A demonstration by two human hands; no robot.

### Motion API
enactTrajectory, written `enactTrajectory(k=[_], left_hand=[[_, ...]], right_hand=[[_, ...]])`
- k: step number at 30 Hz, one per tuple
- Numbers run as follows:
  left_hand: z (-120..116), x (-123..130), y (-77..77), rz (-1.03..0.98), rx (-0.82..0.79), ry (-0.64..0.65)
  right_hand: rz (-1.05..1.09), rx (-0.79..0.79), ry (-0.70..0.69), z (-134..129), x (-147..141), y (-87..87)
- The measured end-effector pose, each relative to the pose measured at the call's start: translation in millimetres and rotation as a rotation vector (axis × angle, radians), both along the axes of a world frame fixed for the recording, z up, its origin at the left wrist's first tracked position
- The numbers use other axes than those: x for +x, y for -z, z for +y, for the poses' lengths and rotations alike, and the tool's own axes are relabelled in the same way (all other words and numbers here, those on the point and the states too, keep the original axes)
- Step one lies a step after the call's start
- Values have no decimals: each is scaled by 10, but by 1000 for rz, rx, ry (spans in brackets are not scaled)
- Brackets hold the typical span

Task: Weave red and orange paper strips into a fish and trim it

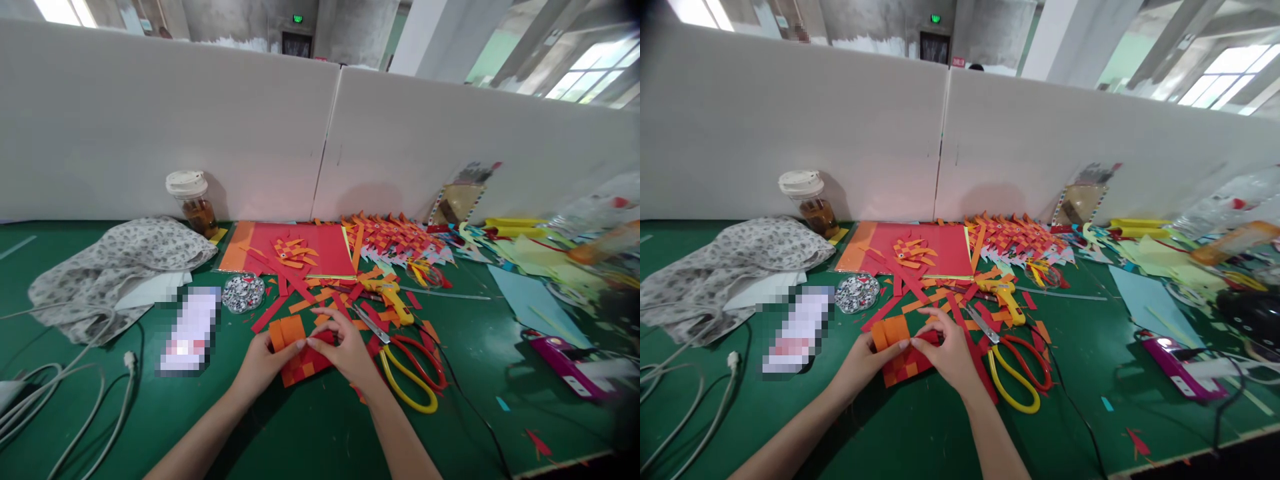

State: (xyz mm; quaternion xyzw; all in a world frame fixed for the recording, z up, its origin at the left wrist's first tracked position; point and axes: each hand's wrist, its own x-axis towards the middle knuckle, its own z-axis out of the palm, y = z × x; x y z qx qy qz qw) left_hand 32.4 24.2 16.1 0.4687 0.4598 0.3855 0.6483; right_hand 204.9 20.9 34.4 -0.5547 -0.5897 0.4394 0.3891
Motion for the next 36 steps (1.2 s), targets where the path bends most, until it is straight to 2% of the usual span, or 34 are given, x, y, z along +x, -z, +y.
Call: enactTrajectory(k=[13, 16, 19, 23, 28, 32, 36], left_hand=[[3, -41, 36, 17, 11, 20], [3, -25, 34, 30, 1, -9], [23, -24, 19, -19, 12, -170], [62, -77, -25, -91, 73, -420], [59, -119, -75, -64, 135, -536], [44, -98, -84, -139, 167, -515], [47, -49, -50, -206, 85, -348]], right_hand=[[-73, -48, -30, -8, -4, -30], [-74, -61, -43, -17, -9, -25], [-74, -40, 30, 0, 6, -2], [38, -1, 231, 44, 48, 30], [220, -1, 371, 65, 77, 29], [307, -22, 373, 71, 78, 18], [298, -49, 320, 71, 59, 16]])
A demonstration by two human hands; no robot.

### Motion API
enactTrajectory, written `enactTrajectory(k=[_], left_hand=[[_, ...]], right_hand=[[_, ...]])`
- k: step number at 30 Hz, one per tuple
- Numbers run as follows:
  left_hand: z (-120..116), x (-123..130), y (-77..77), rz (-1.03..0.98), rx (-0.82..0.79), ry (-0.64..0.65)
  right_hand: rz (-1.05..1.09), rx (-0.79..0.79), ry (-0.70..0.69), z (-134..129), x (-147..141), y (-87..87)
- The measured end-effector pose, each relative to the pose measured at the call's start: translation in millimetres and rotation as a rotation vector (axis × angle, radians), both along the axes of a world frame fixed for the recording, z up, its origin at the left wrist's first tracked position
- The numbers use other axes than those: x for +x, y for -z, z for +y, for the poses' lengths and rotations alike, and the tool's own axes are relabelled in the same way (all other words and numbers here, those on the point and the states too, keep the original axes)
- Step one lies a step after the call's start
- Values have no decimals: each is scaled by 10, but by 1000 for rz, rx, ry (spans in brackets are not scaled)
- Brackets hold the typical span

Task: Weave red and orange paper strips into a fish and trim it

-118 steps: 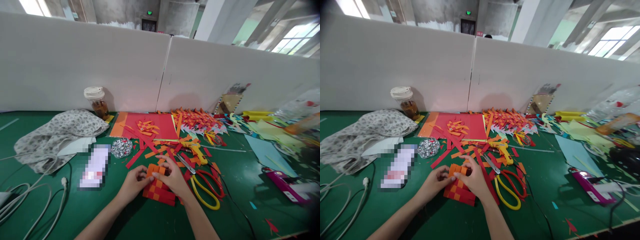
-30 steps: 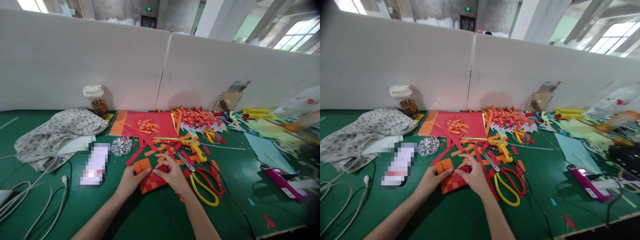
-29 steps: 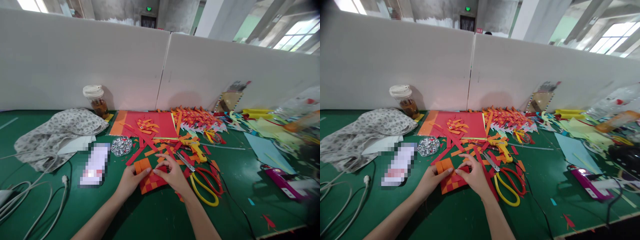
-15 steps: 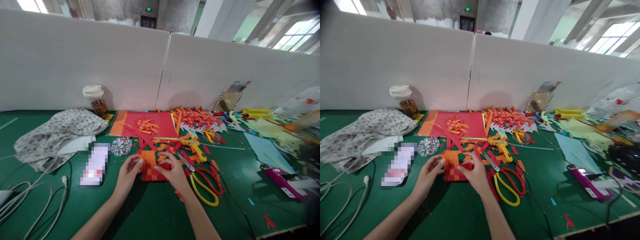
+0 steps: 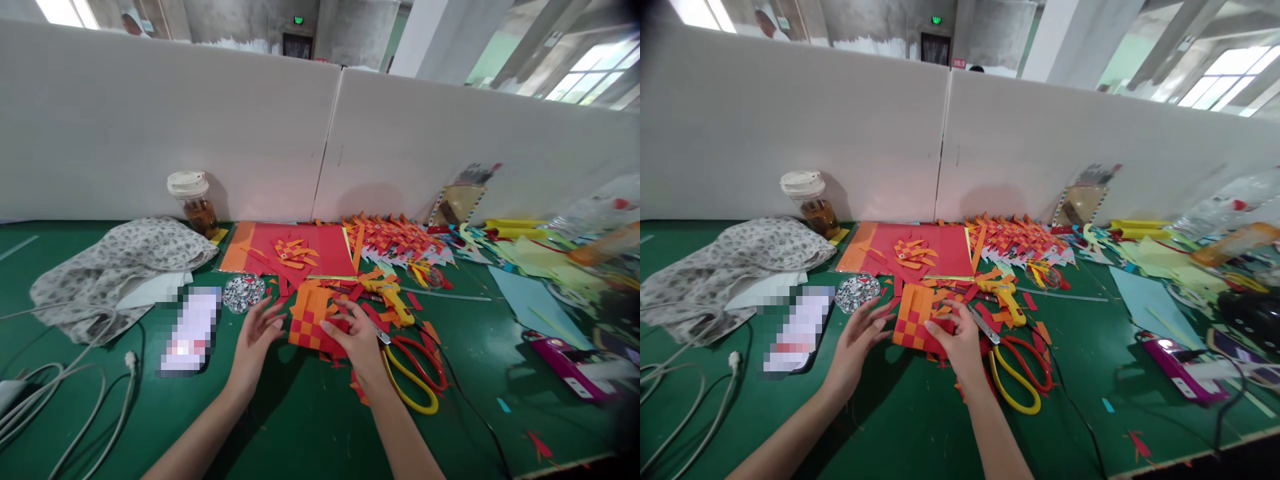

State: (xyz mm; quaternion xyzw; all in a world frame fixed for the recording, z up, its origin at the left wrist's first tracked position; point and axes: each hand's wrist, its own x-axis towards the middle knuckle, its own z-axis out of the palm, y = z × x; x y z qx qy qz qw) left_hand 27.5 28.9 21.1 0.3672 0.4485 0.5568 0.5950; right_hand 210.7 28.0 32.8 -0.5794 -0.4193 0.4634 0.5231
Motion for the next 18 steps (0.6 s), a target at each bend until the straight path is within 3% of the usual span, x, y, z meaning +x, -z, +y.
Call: enactTrajectory(k=[4, 6, 9, 18], left_hand=[[-16, 67, 60, -24, -68, 224], [-30, 84, 74, -30, -83, 273], [-39, 76, 67, 0, -72, 253], [-30, 40, 56, 71, -114, 171]], right_hand=[[-61, -22, -153, -27, -43, 25], [-149, -24, -212, -43, -64, 35], [-203, -19, -257, -60, -83, 37], [-32, -29, -286, -54, -86, 36]])
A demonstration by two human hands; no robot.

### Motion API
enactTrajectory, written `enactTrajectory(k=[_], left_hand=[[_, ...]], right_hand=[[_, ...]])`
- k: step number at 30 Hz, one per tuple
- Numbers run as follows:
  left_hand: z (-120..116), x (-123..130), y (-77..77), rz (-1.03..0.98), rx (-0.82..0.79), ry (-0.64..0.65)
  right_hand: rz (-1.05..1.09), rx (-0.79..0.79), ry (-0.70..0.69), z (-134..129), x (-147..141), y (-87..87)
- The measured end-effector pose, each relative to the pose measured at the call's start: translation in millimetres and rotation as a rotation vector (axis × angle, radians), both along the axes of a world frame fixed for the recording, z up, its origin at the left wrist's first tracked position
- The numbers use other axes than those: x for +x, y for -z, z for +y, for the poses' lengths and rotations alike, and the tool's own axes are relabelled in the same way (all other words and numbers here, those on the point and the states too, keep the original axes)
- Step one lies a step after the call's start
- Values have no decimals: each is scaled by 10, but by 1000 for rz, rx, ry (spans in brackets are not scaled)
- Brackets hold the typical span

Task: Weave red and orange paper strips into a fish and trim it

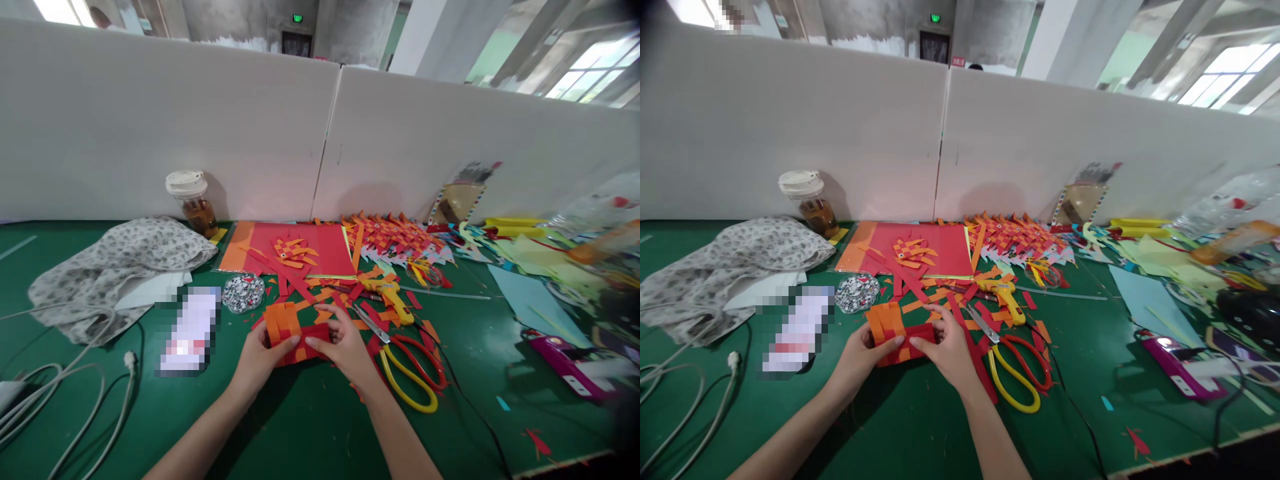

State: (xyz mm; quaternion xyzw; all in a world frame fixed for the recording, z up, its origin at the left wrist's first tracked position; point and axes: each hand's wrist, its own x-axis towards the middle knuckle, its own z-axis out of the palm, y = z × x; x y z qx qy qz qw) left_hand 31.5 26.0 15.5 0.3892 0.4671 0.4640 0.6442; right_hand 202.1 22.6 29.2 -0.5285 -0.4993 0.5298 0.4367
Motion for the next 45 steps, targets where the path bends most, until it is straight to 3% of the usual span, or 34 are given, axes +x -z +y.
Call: enactTrajectory(k=[10, 18, 28, 34, 37, 41, 45], left_hand=[[-3, 1, 44, 40, -19, 33], [6, -1, 28, 8, -40, -25], [3, 2, 4, -22, -67, -25], [8, -7, 34, -45, -92, -73], [13, -3, 11, -63, -103, -98], [28, -4, -31, -53, -119, -143], [33, -2, -43, -56, -114, -154]], right_hand=[[5, 36, -13, -6, -16, 12], [-4, 54, 227, 36, 38, 1], [13, 60, 285, 42, 19, 8], [84, 85, 399, 56, 52, -51], [60, 51, 317, 44, 46, -45], [12, -8, 58, 14, 15, -5], [5, -14, 15, 6, 2, 11]])
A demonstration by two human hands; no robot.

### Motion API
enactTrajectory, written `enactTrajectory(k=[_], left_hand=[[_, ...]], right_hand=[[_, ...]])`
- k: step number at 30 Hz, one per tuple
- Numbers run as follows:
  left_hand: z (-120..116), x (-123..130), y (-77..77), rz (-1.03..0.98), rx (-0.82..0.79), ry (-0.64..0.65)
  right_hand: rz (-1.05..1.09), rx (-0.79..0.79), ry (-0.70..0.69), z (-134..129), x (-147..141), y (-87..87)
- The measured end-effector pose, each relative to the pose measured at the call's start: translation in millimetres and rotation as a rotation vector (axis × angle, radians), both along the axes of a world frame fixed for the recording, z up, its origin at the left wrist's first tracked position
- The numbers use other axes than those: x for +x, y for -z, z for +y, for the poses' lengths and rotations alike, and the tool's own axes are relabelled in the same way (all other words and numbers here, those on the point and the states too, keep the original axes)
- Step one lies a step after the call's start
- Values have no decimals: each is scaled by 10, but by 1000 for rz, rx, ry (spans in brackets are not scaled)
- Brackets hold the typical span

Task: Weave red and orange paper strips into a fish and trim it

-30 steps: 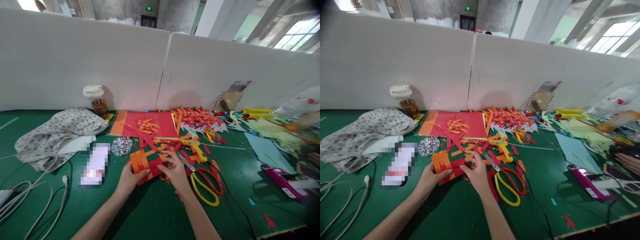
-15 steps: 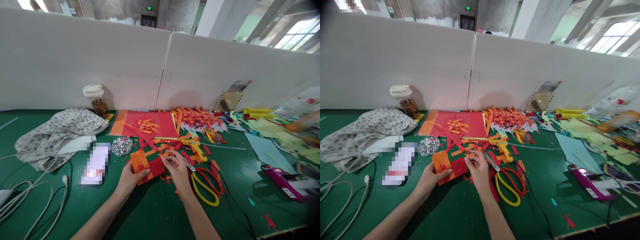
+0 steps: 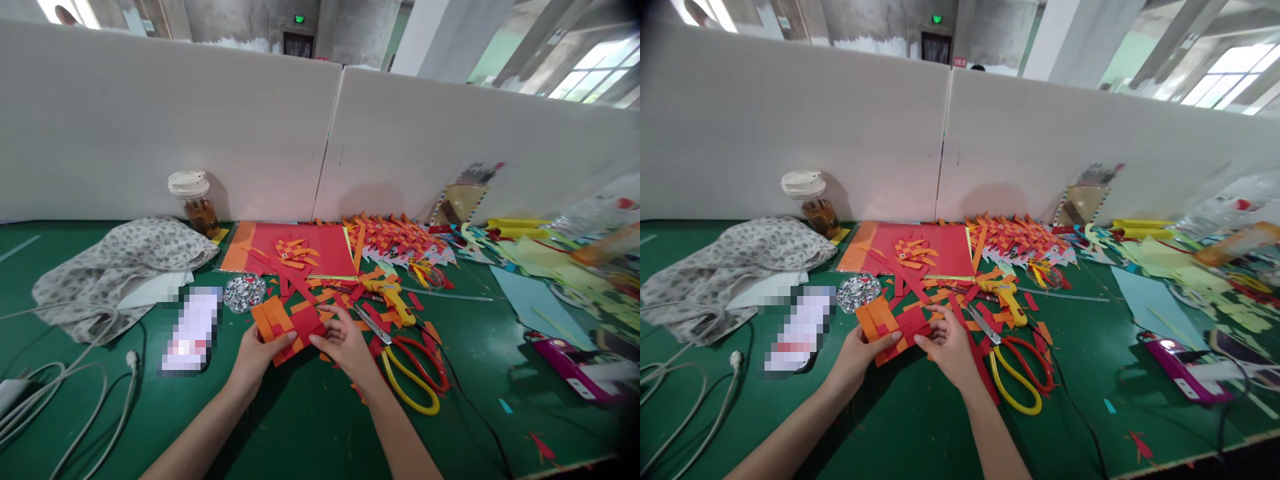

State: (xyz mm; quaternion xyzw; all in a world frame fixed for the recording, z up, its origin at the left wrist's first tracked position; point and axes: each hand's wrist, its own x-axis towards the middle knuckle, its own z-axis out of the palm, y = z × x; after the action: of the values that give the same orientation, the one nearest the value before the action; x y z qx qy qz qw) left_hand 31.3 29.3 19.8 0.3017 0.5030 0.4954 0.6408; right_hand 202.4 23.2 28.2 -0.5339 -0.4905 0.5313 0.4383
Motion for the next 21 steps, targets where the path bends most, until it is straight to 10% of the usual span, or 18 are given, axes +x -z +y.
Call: enactTrajectory(k=[9, 21], left_hand=[[-60, 27, 8, 20, 32, 246], [-30, -12, 2, -3, 43, 252]], right_hand=[[-51, 56, 4, -8, -25, -9], [-172, 67, -22, -12, -12, 0]])
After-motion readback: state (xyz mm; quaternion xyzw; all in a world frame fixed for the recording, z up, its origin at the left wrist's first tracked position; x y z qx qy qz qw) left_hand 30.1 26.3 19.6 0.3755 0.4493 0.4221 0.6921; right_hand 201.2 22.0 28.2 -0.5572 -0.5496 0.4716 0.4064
